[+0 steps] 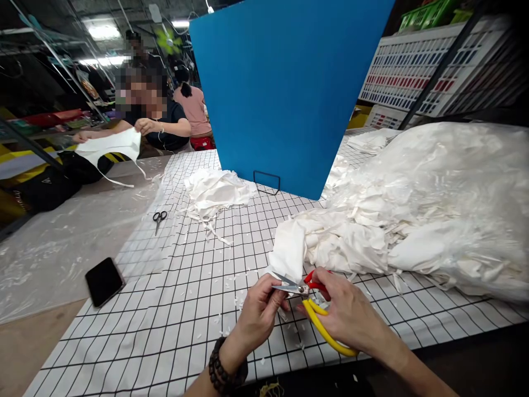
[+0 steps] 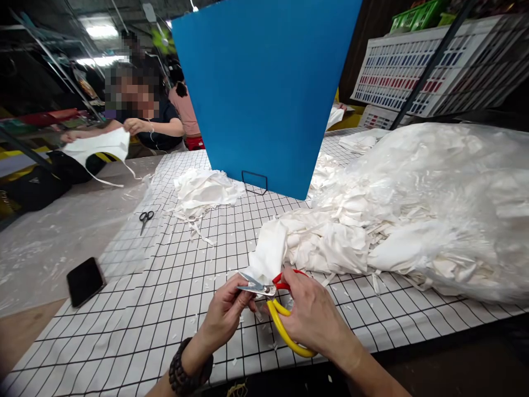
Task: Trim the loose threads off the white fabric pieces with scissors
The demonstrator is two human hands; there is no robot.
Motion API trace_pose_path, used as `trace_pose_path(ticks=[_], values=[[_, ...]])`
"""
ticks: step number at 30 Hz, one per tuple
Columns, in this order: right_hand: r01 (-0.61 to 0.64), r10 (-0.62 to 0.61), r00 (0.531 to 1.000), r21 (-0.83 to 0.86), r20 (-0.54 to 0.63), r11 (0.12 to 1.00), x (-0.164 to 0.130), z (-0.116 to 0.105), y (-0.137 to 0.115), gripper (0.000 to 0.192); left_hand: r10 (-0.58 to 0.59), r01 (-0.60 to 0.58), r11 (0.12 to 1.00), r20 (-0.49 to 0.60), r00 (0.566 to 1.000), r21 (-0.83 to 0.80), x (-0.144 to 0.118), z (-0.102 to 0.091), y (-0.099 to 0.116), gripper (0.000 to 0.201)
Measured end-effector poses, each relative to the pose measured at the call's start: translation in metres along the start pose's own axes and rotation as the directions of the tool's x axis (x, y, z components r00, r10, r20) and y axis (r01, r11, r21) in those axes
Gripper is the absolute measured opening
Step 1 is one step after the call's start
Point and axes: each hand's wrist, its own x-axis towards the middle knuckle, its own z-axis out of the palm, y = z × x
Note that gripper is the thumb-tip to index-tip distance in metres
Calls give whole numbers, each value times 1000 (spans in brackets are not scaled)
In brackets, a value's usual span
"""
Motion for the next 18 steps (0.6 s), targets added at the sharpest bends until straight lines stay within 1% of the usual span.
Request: trace_pose_path(ticks=[3, 10, 15, 18], values=[[-14, 14, 1000, -9, 16, 1000, 0, -1, -1, 26, -15, 16, 999, 12, 1000, -40, 0, 0, -1, 19], [-47, 49, 998, -50, 46, 998, 0, 2, 0, 28, -39, 43, 991, 35, 999, -125, 0, 0, -2, 19], [-41, 45, 998, -85, 51, 996, 1, 0, 1, 25, -30, 33, 994, 32, 999, -103, 0, -1, 0, 20], [-17, 22, 998, -89, 53, 996, 2, -2, 0, 28, -28, 31, 996, 41, 999, -88, 0, -3, 2, 21]])
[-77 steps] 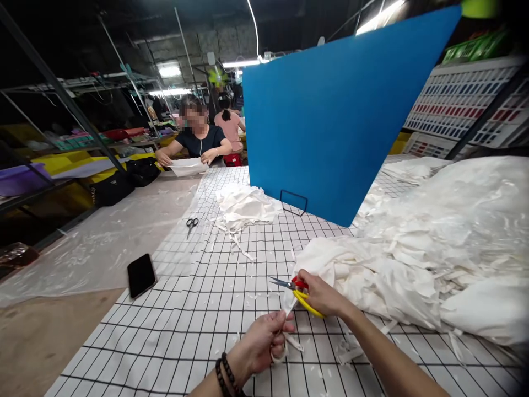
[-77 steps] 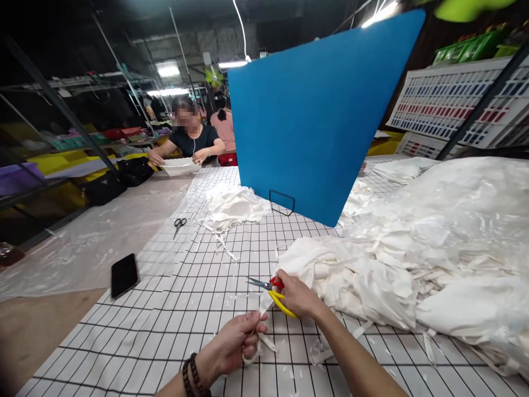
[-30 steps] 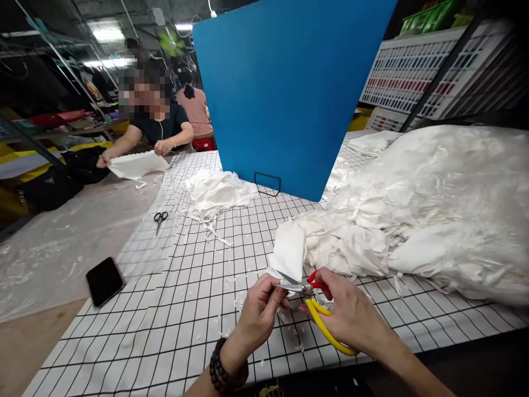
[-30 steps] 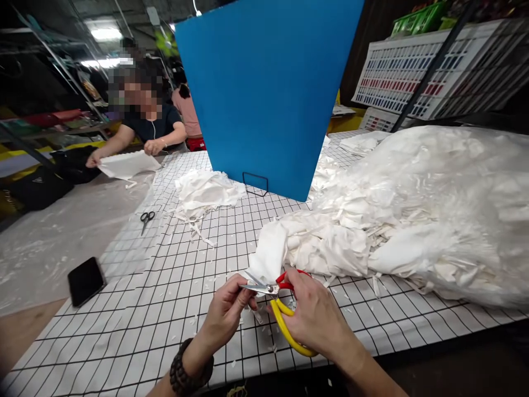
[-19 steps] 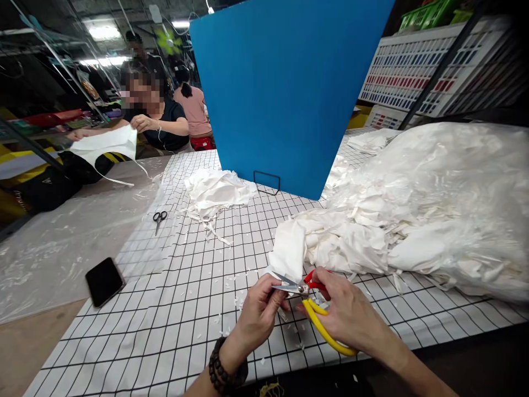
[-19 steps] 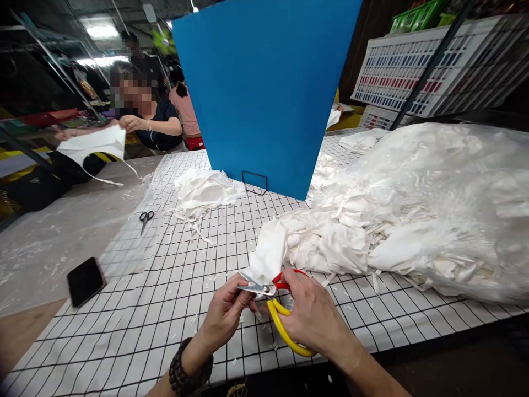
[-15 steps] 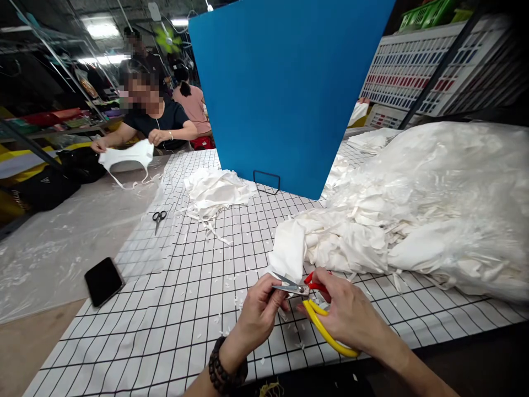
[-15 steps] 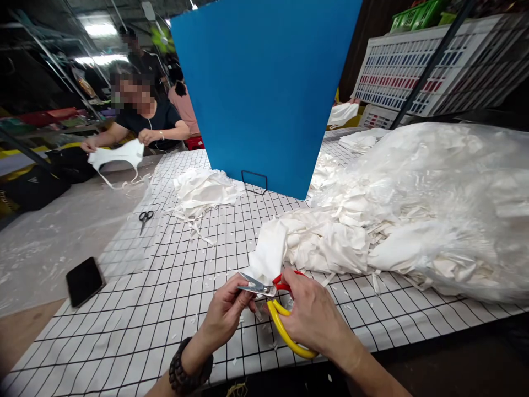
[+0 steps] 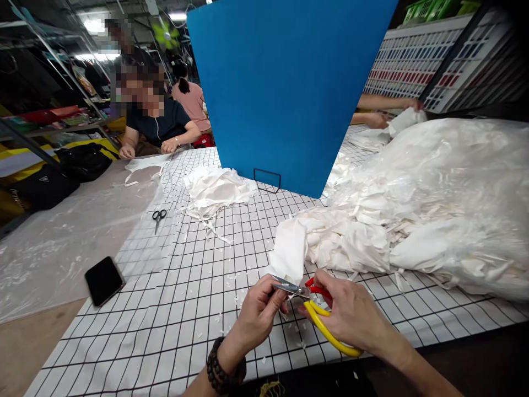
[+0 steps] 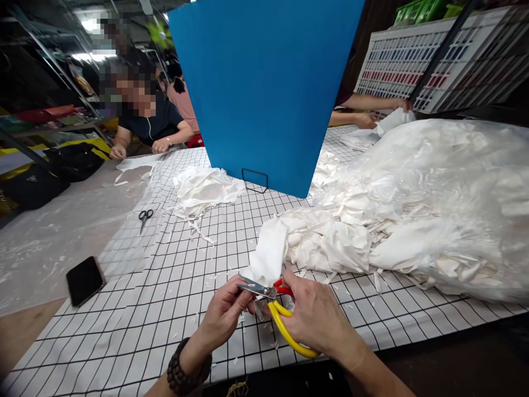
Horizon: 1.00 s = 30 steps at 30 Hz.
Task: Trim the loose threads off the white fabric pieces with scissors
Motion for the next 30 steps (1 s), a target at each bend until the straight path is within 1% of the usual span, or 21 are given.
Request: trace_pose_path(ticks=[4, 9, 12, 15, 17, 20, 24, 30], values=[[27, -27, 1000, 16, -14, 1000, 0, 1, 0, 32, -18, 18, 1000, 18, 1000, 4, 1, -2, 3, 21], [37, -37, 999, -1, -40, 999, 2, 8, 3, 28, -28, 28, 1000, 27, 999, -4, 0, -3, 4, 23], [37, -36, 999, 18, -33, 999, 3, 13, 5, 27, -51, 52, 997, 25, 998, -59, -2, -1, 0, 24], [17, -17, 1000, 61, -6, 998, 3, 18, 7, 28, -78, 81, 985, 20, 997, -155, -4, 1, -5, 23], [19, -20, 1000, 80, 15, 997, 2, 18, 7, 27, -91, 93, 979, 23, 996, -182, -6, 1, -8, 22], [49, -53, 998, 90, 37, 995, 0, 14, 7, 31, -99, 103, 983, 35, 994, -152, -8, 0, -10, 22], [70, -76, 996, 110, 53, 991, -1, 8, 6, 37, -101, 104, 992, 44, 994, -76, -8, -3, -5, 23], [62, -74, 993, 127, 92, 990, -1, 7, 6, 37, -30, 23, 995, 72, 997, 96, -6, -7, 5, 24]])
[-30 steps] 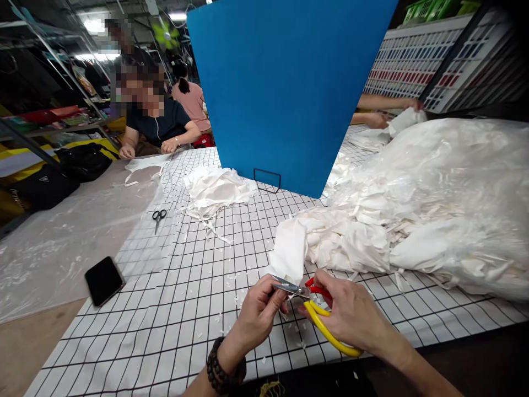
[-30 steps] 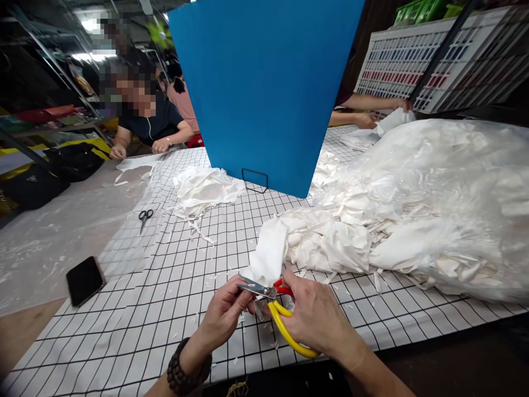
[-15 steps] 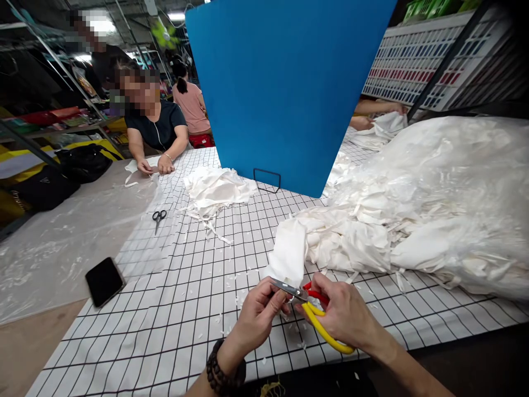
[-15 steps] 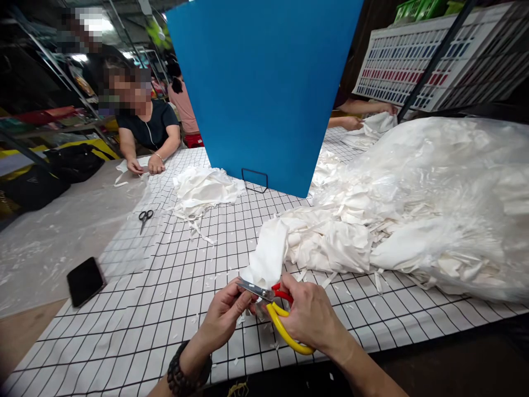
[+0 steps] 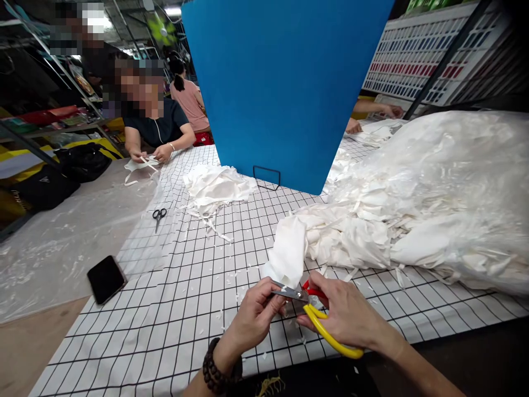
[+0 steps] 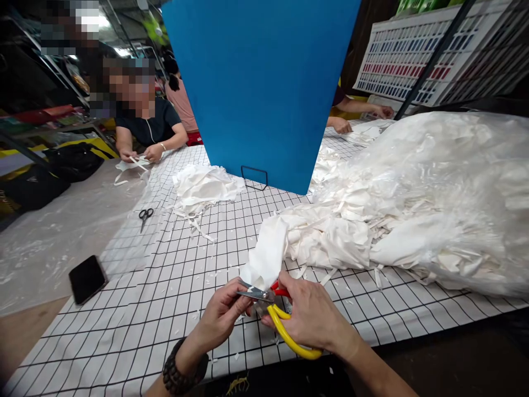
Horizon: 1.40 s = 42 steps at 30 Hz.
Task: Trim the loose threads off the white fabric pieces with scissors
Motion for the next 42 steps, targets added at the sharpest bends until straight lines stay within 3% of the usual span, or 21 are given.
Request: trace_pose_path(ticks=[6, 14, 19, 21, 24, 26, 27, 29, 34, 38, 42], values=[[-13, 12, 1000, 6, 16, 1000, 0, 2, 1, 36, -9, 9, 1000, 16, 1000, 4, 0, -1, 1, 25], [0, 0, 999, -17, -36, 1000, 0, 7, 1, 30, -65, 70, 988, 36, 997, -140, -1, 0, -2, 25], [-11, 17, 999, 143, -41, 990, 3, 18, 7, 35, -90, 92, 975, 19, 996, -201, -1, 0, -5, 25], [-32, 36, 999, 332, -5, 943, 4, 23, 12, 40, -86, 84, 974, 0, 996, -209, 0, -1, -5, 24], [-121, 125, 991, 662, 41, 740, 8, 25, 27, 41, -74, 62, 973, -47, 996, -221, 1, -6, -9, 22], [-147, 210, 978, 770, 18, 621, 13, 21, 42, 39, -54, 30, 968, -92, 994, -248, -2, -12, -12, 21], [-145, 241, 970, 785, -5, 602, 16, 19, 50, 39, -40, 7, 964, -121, 992, -267, -4, -16, -14, 21], [-134, 273, 960, 753, -62, 644, 25, 14, 67, 37, -19, -42, 950, -191, 981, -308, -9, -26, -17, 20], [-96, 210, 954, 442, -216, 892, 65, 12, 85, 22, -26, -132, 893, -342, 939, -431, -27, -60, -22, 17], [-12, 80, 981, 358, -178, 934, 119, 22, 61, 20, -54, -136, 898, -411, 910, -418, -39, -78, -29, 19], [52, -37, 998, 304, -55, 951, 168, 51, 19, 22, -120, -22, 933, -367, 923, -359, -49, -76, -41, 22]])
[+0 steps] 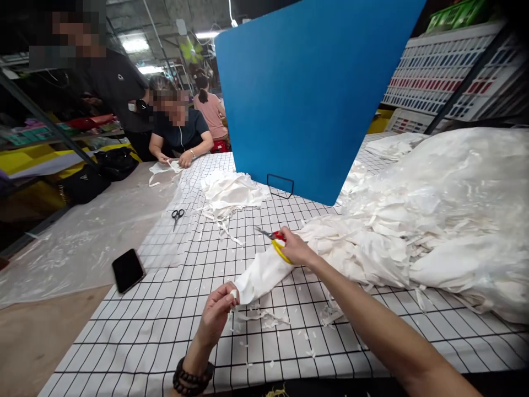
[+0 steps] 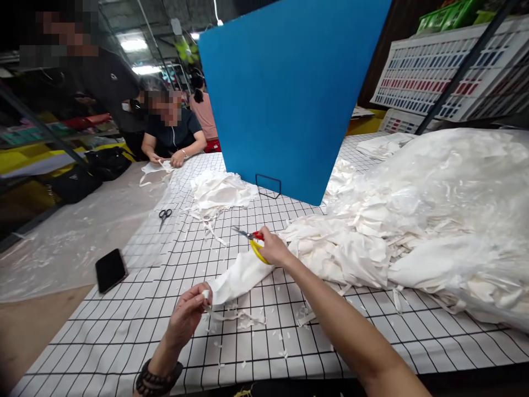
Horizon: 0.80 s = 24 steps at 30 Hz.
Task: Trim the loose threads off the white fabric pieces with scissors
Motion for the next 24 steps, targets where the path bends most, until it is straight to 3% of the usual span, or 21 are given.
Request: trace_pose_path(ticks=[5, 7, 10, 13, 16, 18, 20, 22, 24], values=[[67, -59, 981, -37, 185, 997, 30, 48, -19, 27, -104, 105, 994, -27, 994, 34, -14, 1, -14, 25], [74, -66, 982, -36, 177, 997, 34, 47, -20, 27, -98, 101, 994, -58, 993, 40, -18, 0, -15, 24], [76, -77, 994, 10, 73, 997, 27, 19, -22, 18, -65, 74, 994, -104, 992, 80, -20, -4, -13, 23], [104, -96, 992, 94, -79, 990, -4, -22, -24, 18, -20, 38, 987, -116, 993, 153, -19, -5, -11, 25], [132, -96, 984, 247, -152, 960, -58, -49, -20, 25, 11, 29, 954, -130, 991, 299, -14, -5, -15, 27], [14, -27, 999, 367, 33, 930, -98, -54, -9, 28, 0, 87, 890, -191, 982, 449, -11, -6, -19, 29], [-186, 85, 963, 401, 257, 897, -132, -51, 6, 27, -18, 178, 813, -281, 960, 554, -10, -7, -21, 27], [-316, 203, 932, 399, 300, 861, -153, -47, 21, 29, 45, 258, 710, -408, 912, 655, -13, -4, -19, 23], [-346, 282, 936, 408, 211, 845, -159, -43, 30, 33, 178, 300, 598, -489, 854, 743, -18, 3, -12, 28]])
